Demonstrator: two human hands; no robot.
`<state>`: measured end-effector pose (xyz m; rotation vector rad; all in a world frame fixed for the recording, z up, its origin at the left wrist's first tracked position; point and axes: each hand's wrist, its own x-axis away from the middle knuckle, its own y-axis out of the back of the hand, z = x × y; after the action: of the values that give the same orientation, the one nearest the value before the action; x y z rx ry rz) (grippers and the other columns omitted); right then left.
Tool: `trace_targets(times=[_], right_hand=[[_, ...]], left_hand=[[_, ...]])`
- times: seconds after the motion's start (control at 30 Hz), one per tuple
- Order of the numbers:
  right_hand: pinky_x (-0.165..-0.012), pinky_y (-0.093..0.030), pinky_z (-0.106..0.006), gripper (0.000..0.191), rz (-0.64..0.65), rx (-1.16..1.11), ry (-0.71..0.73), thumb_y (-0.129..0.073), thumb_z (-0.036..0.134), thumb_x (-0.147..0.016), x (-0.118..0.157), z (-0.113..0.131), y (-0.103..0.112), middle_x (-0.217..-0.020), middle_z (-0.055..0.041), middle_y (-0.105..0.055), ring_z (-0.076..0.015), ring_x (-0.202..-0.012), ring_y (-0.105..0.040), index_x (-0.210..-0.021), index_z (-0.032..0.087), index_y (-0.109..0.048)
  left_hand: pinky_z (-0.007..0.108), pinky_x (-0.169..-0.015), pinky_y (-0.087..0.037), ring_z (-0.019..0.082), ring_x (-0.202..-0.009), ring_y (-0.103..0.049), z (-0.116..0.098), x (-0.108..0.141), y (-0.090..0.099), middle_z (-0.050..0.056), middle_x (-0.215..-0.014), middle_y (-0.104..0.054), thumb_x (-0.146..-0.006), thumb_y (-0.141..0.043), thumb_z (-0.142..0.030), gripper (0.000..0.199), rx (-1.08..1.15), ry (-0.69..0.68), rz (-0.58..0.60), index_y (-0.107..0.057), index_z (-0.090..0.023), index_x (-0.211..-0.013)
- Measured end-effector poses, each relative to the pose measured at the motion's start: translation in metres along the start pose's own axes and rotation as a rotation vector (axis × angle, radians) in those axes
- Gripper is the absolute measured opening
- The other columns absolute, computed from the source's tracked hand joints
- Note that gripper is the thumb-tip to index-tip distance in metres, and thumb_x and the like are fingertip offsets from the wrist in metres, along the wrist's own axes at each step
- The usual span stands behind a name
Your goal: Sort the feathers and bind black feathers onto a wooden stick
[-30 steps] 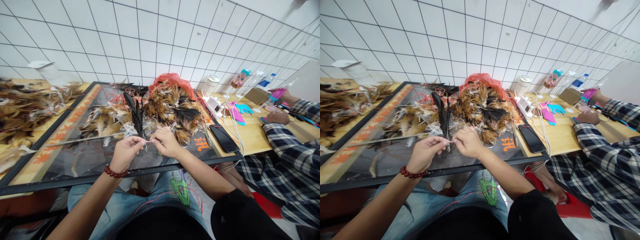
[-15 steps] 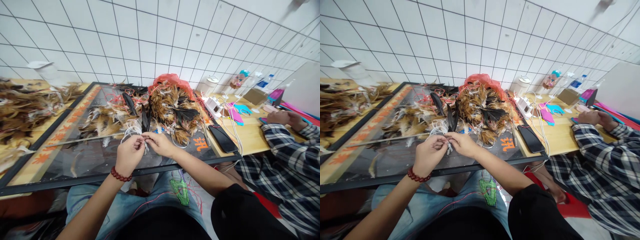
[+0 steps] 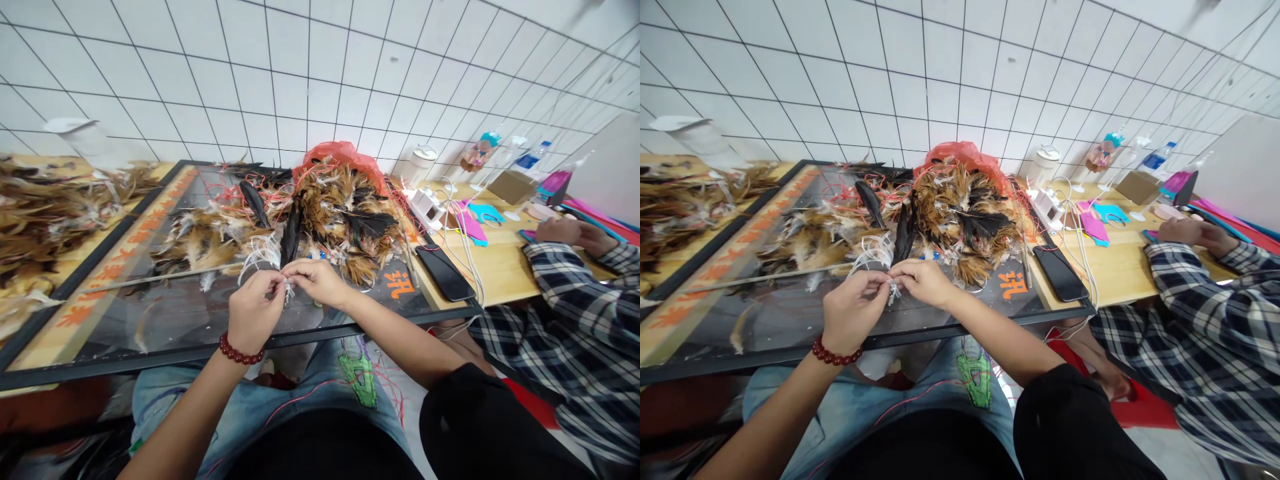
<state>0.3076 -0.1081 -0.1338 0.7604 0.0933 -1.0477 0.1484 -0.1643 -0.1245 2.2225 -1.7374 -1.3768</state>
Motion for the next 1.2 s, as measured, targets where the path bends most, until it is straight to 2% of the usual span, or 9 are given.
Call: trace_targets(times=[0.27,0.47,0.53,0.67,0.73,0.83,0.93,1.03,1.2], right_hand=[[-0.080,-0.049,-0.025,0.014,-0.034,0.042,-0.039,-0.053,0.010,-0.089,0.001,0.009,0.005,-0.090,-0.0045,-0.069,-0.0118,-0.078,-0.062,-0.083,0.016,-0.064],[-0.083,-0.047,-0.026,0.016,-0.062,0.140,-0.049,-0.049,0.006,-0.086,0.001,0.007,0.008,-0.092,-0.0054,-0.067,-0.0146,-0.086,-0.061,-0.082,0.017,-0.058],[-0.085,-0.048,-0.027,0.015,-0.066,0.161,-0.019,-0.048,0.007,-0.087,0.002,0.007,0.007,-0.093,-0.0061,-0.067,-0.0151,-0.089,-0.062,-0.083,0.018,-0.058],[-0.089,-0.049,-0.030,0.014,-0.130,0.189,0.095,-0.045,0.013,-0.092,0.004,0.009,0.006,-0.097,-0.0077,-0.067,-0.0161,-0.095,-0.062,-0.087,0.018,-0.058],[-0.092,-0.050,-0.031,0.015,-0.133,0.207,0.154,-0.044,0.013,-0.093,0.006,0.011,0.005,-0.102,-0.0091,-0.067,-0.0161,-0.100,-0.062,-0.091,0.018,-0.058],[-0.096,-0.050,-0.031,0.018,-0.111,0.232,0.219,-0.042,0.013,-0.094,0.009,0.015,0.003,-0.110,-0.0107,-0.066,-0.0157,-0.108,-0.061,-0.098,0.018,-0.059],[-0.100,-0.050,-0.032,0.022,-0.131,0.253,0.246,-0.042,0.015,-0.095,0.012,0.020,0.005,-0.124,-0.0122,-0.061,-0.0160,-0.118,-0.058,-0.110,0.019,-0.058],[-0.098,-0.051,-0.033,0.024,-0.234,0.250,0.226,-0.044,0.019,-0.096,0.013,0.023,0.012,-0.133,-0.0149,-0.054,-0.0173,-0.119,-0.056,-0.117,0.017,-0.057],[-0.083,-0.052,-0.030,0.020,-0.212,0.140,0.078,-0.053,0.033,-0.095,0.008,0.025,0.014,-0.098,-0.0072,-0.066,-0.0151,-0.088,-0.062,-0.103,0.018,-0.064]], left_hand=[[0.021,-0.065,-0.054,0.011,-0.064,-0.065,0.000,-0.001,0.004,0.000,-0.076,-0.069,-0.080,-0.060,-0.014,0.007,-0.017,-0.011,-0.015,-0.065,-0.018,-0.077],[0.023,-0.060,-0.051,0.012,-0.058,-0.062,0.000,0.001,0.010,-0.002,-0.067,-0.067,-0.072,-0.062,-0.016,0.004,-0.014,0.134,0.244,-0.062,-0.019,-0.074],[0.024,-0.061,-0.051,0.013,-0.060,-0.063,0.000,0.000,0.013,-0.001,-0.067,-0.067,-0.072,-0.064,-0.021,0.006,0.057,0.229,0.278,-0.063,-0.019,-0.078],[0.027,-0.060,-0.055,0.016,-0.066,-0.067,-0.005,-0.008,0.017,0.004,-0.075,-0.069,-0.077,-0.067,-0.040,0.029,0.379,0.529,0.223,-0.062,-0.016,-0.092],[0.027,-0.057,-0.055,0.017,-0.065,-0.067,-0.010,-0.012,0.016,0.005,-0.073,-0.069,-0.073,-0.072,-0.045,0.038,0.525,0.667,0.279,-0.062,-0.014,-0.092],[0.025,-0.056,-0.054,0.015,-0.060,-0.066,-0.017,-0.016,0.013,0.004,-0.066,-0.069,-0.058,-0.085,-0.038,0.045,0.721,0.830,0.332,-0.061,-0.012,-0.085],[0.022,-0.054,-0.052,0.014,-0.058,-0.065,-0.018,-0.020,0.015,0.004,-0.065,-0.070,-0.049,-0.089,-0.028,0.048,0.894,0.931,0.269,-0.058,-0.013,-0.082],[0.019,-0.053,-0.051,0.012,-0.057,-0.065,-0.013,-0.028,0.026,0.006,-0.069,-0.072,-0.048,-0.089,-0.022,0.048,0.981,0.957,0.173,-0.058,-0.014,-0.083],[0.022,-0.052,-0.051,0.014,-0.054,-0.065,-0.010,-0.038,0.038,0.003,-0.063,-0.070,-0.051,-0.088,-0.024,0.047,0.807,0.807,0.134,-0.058,-0.015,-0.085]])
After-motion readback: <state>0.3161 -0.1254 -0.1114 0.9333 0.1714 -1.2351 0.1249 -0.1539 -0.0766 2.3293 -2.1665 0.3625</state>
